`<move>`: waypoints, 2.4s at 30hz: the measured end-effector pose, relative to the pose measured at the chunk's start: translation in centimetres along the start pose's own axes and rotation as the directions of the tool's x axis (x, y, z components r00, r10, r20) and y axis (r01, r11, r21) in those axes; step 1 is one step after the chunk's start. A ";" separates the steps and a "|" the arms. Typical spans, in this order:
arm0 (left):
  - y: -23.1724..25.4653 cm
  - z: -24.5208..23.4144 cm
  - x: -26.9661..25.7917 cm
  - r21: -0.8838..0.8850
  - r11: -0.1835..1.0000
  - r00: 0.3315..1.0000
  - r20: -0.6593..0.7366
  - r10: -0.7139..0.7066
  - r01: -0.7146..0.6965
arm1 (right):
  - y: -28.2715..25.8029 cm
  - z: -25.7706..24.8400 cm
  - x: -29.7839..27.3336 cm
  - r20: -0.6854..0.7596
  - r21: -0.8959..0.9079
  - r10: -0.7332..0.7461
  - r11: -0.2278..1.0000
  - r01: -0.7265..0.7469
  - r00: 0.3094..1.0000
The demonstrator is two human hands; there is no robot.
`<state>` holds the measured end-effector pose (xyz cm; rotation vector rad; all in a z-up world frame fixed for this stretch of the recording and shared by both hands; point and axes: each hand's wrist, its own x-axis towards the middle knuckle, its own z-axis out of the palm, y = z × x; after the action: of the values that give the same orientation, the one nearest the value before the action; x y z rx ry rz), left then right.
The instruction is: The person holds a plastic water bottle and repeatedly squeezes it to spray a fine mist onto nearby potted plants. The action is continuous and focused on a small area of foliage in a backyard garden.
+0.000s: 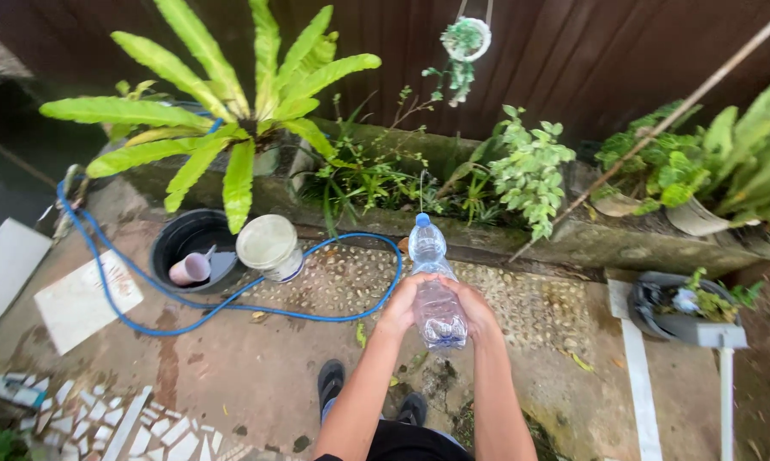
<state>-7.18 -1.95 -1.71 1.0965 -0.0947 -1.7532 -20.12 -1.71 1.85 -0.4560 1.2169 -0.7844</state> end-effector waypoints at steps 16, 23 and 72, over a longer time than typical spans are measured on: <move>3.0 -3.4 -1.9 -0.049 0.998 0.999 -0.012 -0.038 0.037 | 0.6 3.9 0.3 0.110 -0.032 0.047 0.999 -0.043 0.993; 3.4 2.3 -6.3 0.074 0.988 0.990 0.048 0.131 -0.134 | -0.9 2.3 -2.0 0.046 0.026 -0.058 0.998 0.057 0.997; 8.9 4.3 -6.5 -0.016 0.996 0.977 0.193 -0.086 0.091 | -8.0 9.5 -8.1 -0.051 0.042 -0.026 0.999 0.028 0.998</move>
<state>-3.52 -2.88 9.51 0.9233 -0.1451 -1.9331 -14.52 -1.85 15.65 -0.4199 1.2408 -0.8479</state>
